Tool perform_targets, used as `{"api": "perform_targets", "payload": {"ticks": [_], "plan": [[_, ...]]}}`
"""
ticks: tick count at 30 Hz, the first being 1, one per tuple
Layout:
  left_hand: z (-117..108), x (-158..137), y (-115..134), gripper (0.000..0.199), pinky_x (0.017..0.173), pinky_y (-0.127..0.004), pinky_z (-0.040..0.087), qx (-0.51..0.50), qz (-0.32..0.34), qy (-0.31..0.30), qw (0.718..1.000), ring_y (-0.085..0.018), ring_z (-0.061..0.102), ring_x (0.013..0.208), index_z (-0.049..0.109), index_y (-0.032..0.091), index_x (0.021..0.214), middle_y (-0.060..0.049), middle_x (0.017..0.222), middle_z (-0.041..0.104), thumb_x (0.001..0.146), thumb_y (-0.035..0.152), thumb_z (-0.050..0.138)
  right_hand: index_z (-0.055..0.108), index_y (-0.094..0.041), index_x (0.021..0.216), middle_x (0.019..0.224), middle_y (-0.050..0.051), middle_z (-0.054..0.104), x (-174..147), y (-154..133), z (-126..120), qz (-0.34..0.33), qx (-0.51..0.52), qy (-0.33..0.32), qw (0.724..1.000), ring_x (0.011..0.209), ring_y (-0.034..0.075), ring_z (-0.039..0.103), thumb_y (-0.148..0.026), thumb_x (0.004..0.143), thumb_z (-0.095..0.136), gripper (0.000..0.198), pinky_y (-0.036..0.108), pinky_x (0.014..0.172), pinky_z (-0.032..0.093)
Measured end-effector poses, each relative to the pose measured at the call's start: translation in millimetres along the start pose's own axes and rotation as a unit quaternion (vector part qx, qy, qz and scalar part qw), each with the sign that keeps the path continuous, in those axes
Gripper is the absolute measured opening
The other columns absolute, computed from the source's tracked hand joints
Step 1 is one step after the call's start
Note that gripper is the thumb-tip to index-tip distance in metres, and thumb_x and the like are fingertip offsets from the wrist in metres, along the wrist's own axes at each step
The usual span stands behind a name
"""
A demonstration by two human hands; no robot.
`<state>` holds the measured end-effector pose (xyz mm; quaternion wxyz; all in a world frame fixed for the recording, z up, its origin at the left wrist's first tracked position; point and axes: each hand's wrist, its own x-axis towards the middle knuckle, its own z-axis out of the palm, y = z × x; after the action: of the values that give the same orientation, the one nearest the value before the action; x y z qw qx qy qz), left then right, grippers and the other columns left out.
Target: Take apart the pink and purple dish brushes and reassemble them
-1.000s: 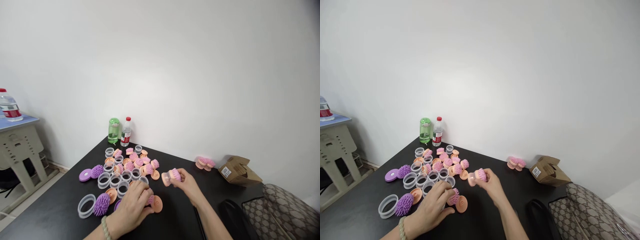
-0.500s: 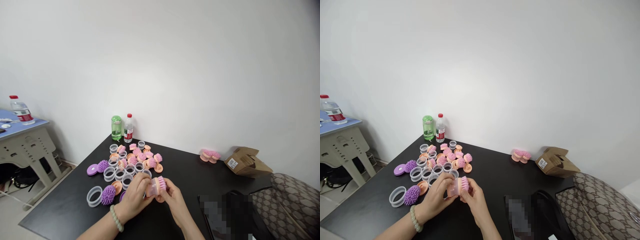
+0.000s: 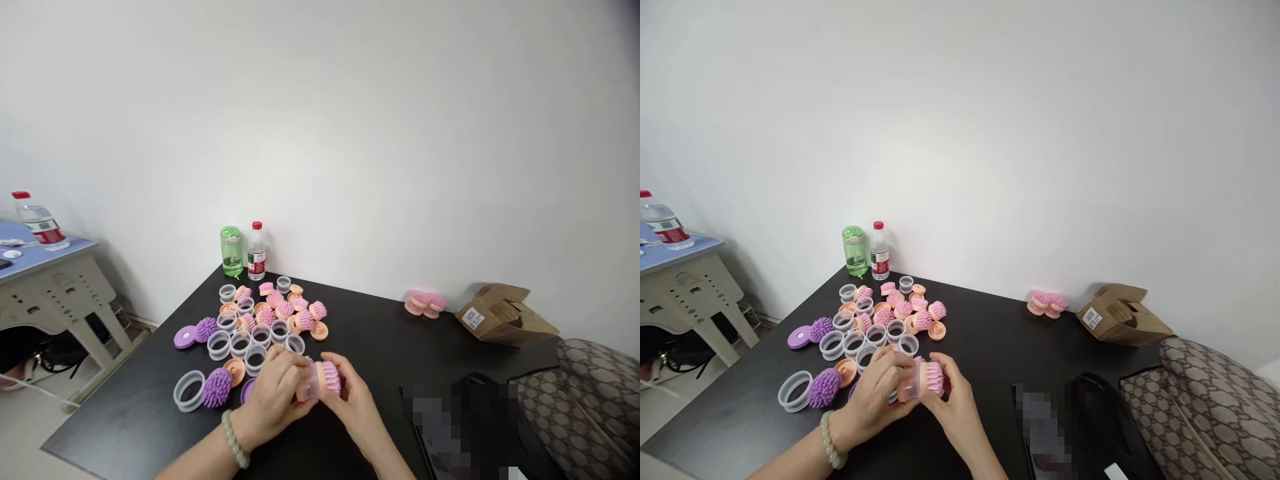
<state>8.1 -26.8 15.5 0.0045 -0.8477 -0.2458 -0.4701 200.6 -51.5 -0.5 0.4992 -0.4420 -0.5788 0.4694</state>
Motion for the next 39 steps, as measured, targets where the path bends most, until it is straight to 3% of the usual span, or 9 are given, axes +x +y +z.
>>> {"api": "perform_targets", "payload": {"ticks": [2, 6, 10, 15, 19, 23, 28, 36, 39], "plan": [[-0.4, 0.3, 0.3, 0.017, 0.078, -0.038, 0.047, 0.000, 0.006, 0.003, 1.000, -0.020, 0.061, 0.083, 0.051, 0.018, 0.099, -0.008, 0.096, 0.065, 0.088, 0.015, 0.064, 0.062, -0.024, 0.119, 0.114, 0.008, 0.068, -0.2, -1.6, 0.1, -0.008, -0.010, -0.006, 1.000, 0.105, 0.027, 0.066, -0.034, 0.079, 0.076, 0.043, 0.039, 0.094, 0.052], [-1.6, 0.4, 1.3, 0.019, 0.076, -0.036, 0.047, -0.005, -0.005, 0.009, 1.000, -0.020, 0.060, 0.081, 0.050, 0.017, 0.097, -0.008, 0.094, 0.065, 0.088, 0.017, 0.067, 0.050, -0.029, 0.135, 0.136, 0.009, 0.059, -1.4, -3.8, 0.2, -0.022, 0.010, -0.009, 1.000, 0.123, 0.028, 0.058, -0.028, 0.075, 0.078, 0.066, 0.041, 0.103, 0.047], [-2.4, 0.3, 1.4, 0.019, 0.079, -0.038, 0.047, -0.004, 0.001, -0.001, 1.000, -0.020, 0.061, 0.083, 0.050, 0.018, 0.100, -0.008, 0.097, 0.065, 0.088, 0.015, 0.065, 0.058, -0.024, 0.124, 0.118, 0.009, 0.067, -2.4, -3.5, 0.1, 0.001, -0.020, -0.015, 1.000, 0.109, 0.028, 0.066, -0.031, 0.079, 0.074, 0.048, 0.042, 0.097, 0.051], [-1.4, -1.8, 0.1, 0.021, 0.079, -0.039, 0.048, -0.004, -0.001, -0.016, 1.000, -0.021, 0.062, 0.084, 0.050, 0.018, 0.102, -0.009, 0.097, 0.065, 0.087, 0.016, 0.065, 0.049, -0.027, 0.135, 0.131, 0.010, 0.062, -2.4, -3.1, -0.1, -0.013, 0.027, -0.023, 0.999, 0.116, 0.028, 0.063, -0.031, 0.074, 0.080, 0.068, 0.040, 0.097, 0.051], [-1.2, -3.1, 1.3, 0.024, 0.079, -0.039, 0.049, -0.019, -0.004, -0.030, 0.999, -0.022, 0.062, 0.087, 0.050, 0.019, 0.104, -0.010, 0.100, 0.065, 0.086, 0.015, 0.065, 0.060, -0.023, 0.120, 0.110, 0.008, 0.069, -2.9, -5.8, -0.5, 0.001, -0.023, -0.015, 1.000, 0.099, 0.026, 0.068, -0.036, 0.080, 0.075, 0.044, 0.038, 0.088, 0.054], [-3.3, -1.5, 3.0, 0.024, 0.078, -0.038, 0.050, -0.032, -0.040, -0.035, 0.998, -0.023, 0.063, 0.086, 0.050, 0.020, 0.098, -0.009, 0.099, 0.065, 0.083, 0.017, 0.068, 0.058, -0.025, 0.124, 0.124, 0.008, 0.064, -4.1, -9.9, -1.1, -0.018, 0.013, -0.037, 0.999, 0.112, 0.027, 0.063, -0.029, 0.074, 0.079, 0.054, 0.037, 0.096, 0.051], [-4.8, -1.7, 4.7, 0.028, 0.081, -0.038, 0.051, -0.052, -0.062, -0.057, 0.995, -0.024, 0.064, 0.093, 0.050, 0.021, 0.101, -0.009, 0.102, 0.065, 0.082, 0.020, 0.070, 0.062, -0.023, 0.115, 0.103, 0.005, 0.068, -3.8, -6.8, -2.2, 0.011, -0.040, -0.004, 0.999, 0.091, 0.023, 0.066, -0.031, 0.073, 0.080, 0.046, 0.034, 0.082, 0.053], [-9.2, -1.1, 5.2, 0.028, 0.067, -0.031, 0.042, -0.174, -0.208, -0.103, 0.957, -0.019, 0.053, 0.074, 0.051, 0.021, 0.094, -0.003, 0.086, 0.056, 0.074, 0.032, 0.068, 0.068, -0.028, 0.107, 0.103, 0.003, 0.066, -4.3, -16.7, -3.2, -0.091, 0.003, -0.036, 0.995, 0.091, 0.022, 0.063, -0.045, 0.065, 0.089, 0.050, 0.029, 0.078, 0.052], [-10.6, 0.4, 5.5, 0.027, 0.063, -0.029, 0.038, -0.297, -0.253, -0.103, 0.915, -0.017, 0.049, 0.070, 0.049, 0.021, 0.091, 0.000, 0.082, 0.053, 0.077, 0.037, 0.064, 0.068, -0.030, 0.104, 0.106, 0.004, 0.065, -5.0, -22.6, -1.1, -0.158, -0.003, -0.066, 0.985, 0.096, 0.022, 0.063, -0.044, 0.067, 0.088, 0.044, 0.030, 0.081, 0.052]]}}
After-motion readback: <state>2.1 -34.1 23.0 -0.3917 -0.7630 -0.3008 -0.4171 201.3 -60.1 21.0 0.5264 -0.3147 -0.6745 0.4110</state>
